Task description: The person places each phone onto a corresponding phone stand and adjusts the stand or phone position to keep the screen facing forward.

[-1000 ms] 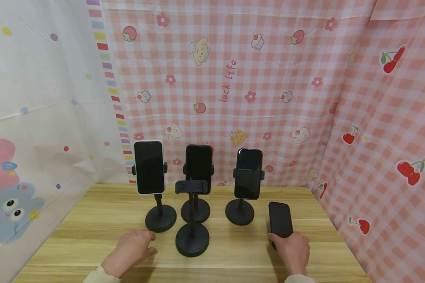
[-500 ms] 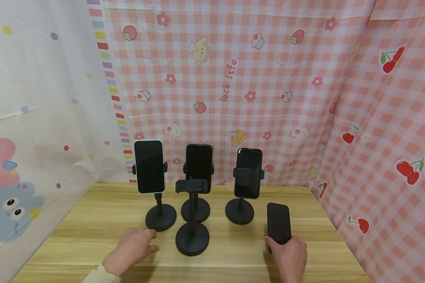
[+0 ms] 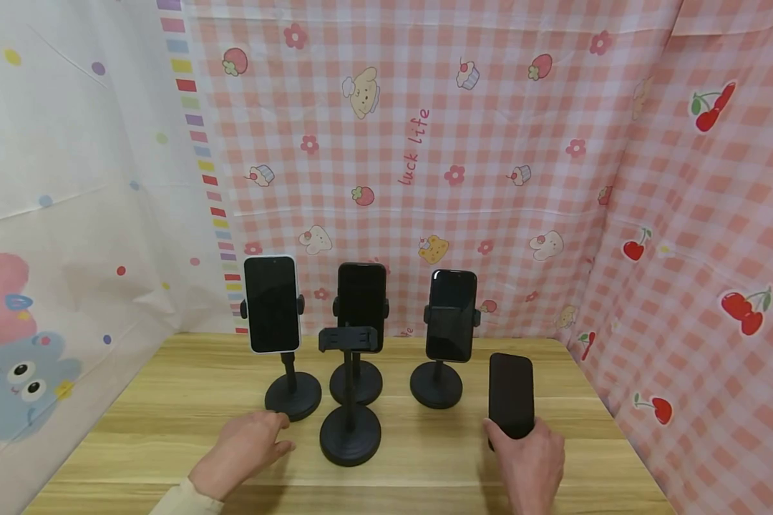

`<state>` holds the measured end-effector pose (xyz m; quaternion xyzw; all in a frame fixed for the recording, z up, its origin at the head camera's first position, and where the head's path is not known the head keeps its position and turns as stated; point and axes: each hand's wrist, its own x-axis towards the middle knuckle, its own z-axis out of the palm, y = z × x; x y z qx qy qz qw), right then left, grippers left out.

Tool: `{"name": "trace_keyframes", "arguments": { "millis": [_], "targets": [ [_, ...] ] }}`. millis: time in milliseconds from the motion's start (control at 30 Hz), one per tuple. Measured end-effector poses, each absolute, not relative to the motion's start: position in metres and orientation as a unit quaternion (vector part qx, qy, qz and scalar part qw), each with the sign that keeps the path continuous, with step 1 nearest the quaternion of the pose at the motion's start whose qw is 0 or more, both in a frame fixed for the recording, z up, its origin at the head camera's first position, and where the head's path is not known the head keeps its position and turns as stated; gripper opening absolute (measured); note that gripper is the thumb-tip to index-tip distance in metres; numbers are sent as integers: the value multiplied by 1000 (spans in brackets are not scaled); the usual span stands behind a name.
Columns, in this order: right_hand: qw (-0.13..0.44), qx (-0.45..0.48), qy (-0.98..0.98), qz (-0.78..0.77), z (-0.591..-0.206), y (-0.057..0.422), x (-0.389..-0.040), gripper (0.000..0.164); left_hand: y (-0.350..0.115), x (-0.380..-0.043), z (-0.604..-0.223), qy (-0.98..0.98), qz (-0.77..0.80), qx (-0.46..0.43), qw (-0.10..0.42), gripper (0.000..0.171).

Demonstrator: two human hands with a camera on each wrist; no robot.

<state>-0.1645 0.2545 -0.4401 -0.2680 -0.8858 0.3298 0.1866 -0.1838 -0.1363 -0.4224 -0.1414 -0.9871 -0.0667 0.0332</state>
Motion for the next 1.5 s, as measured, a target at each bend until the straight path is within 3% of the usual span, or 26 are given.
{"name": "trace_keyframes", "arguments": {
  "millis": [467, 900, 1500],
  "targets": [
    [151, -267, -881, 361, -406, 240, -154, 122, -133, -184, -415, -977, -77, -176, 98, 24],
    [156, -251, -881, 370, -384, 220, -144, 125, -129, -185, -406, -970, -92, -195, 108, 30],
    [180, -207, -882, 382, -369, 200, -138, 112, -122, -180, -389, -939, -96, -226, 240, 37]
  ]
}}
